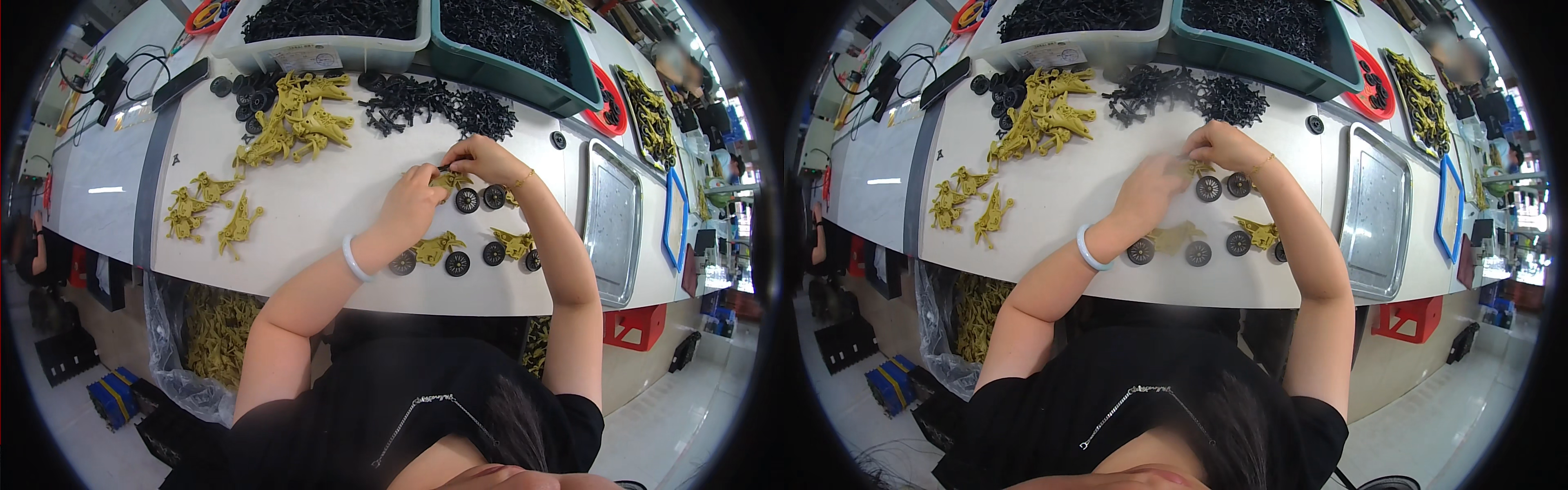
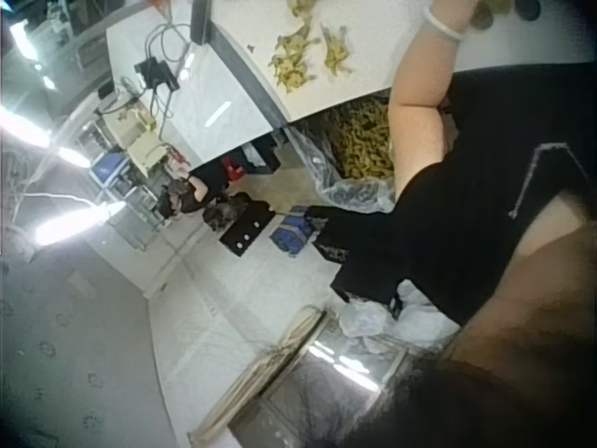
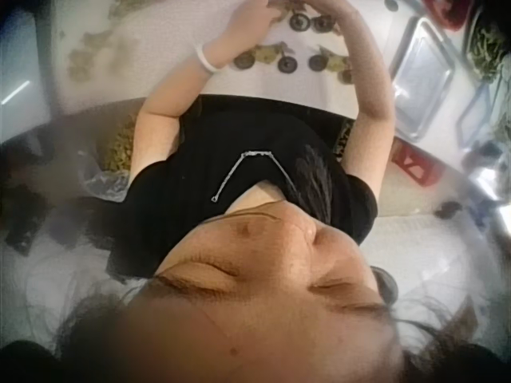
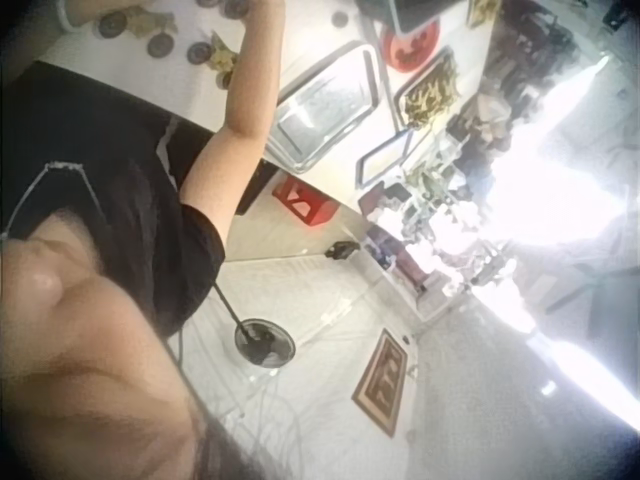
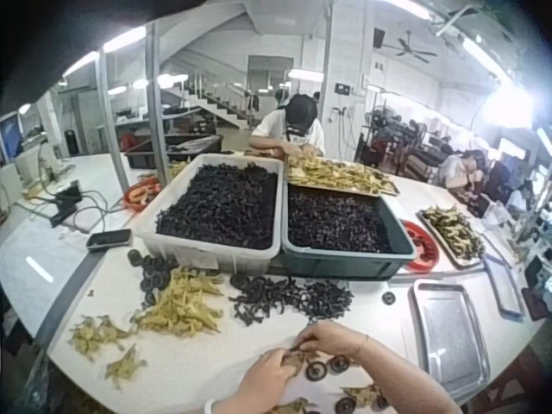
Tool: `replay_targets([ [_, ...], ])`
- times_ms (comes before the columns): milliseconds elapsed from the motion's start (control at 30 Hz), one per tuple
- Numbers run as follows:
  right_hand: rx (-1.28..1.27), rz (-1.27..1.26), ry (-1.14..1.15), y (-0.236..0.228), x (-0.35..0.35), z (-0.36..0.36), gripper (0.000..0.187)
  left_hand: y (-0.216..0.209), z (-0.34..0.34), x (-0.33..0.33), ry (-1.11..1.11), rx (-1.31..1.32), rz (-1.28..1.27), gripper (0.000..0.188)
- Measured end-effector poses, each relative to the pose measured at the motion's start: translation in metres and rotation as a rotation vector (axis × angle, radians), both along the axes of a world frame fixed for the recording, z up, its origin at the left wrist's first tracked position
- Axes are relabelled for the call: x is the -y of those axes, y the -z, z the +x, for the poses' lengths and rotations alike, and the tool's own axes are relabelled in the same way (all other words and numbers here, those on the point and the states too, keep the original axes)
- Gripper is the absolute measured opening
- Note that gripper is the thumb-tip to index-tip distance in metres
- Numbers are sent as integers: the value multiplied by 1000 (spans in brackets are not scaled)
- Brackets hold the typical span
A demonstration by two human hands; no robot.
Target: Manually assembling small toy motorcycle parts, attaching wheels and handlebars to yellow motorcycle bodies.
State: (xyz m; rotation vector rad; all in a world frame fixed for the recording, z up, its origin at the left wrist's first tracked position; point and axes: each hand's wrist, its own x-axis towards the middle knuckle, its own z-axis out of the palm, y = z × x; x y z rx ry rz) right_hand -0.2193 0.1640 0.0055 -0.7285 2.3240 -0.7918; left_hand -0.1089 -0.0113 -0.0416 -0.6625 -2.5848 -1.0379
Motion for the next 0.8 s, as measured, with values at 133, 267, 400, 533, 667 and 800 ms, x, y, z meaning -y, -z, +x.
replay_targets([
  [133,-32,-45,4,9,-2,6,17,-15,3,-1,-31,177,3,9],
  [267,-184,-261,175,11,-17,14,15,-12,2,0,-22,122,47,8],
  [400,-578,-168,594,7,-68,-12,16,-11,-1,-8,-10,83,92,9],
  [533,-673,249,496,43,-85,-31,18,-8,-1,-4,-24,52,33,11],
  [667,-702,55,471,37,-78,-22,10,-17,1,-3,-18,27,-21,7],
  [800,-809,217,349,38,-88,-20,10,-20,0,-3,-42,53,-53,11],
])
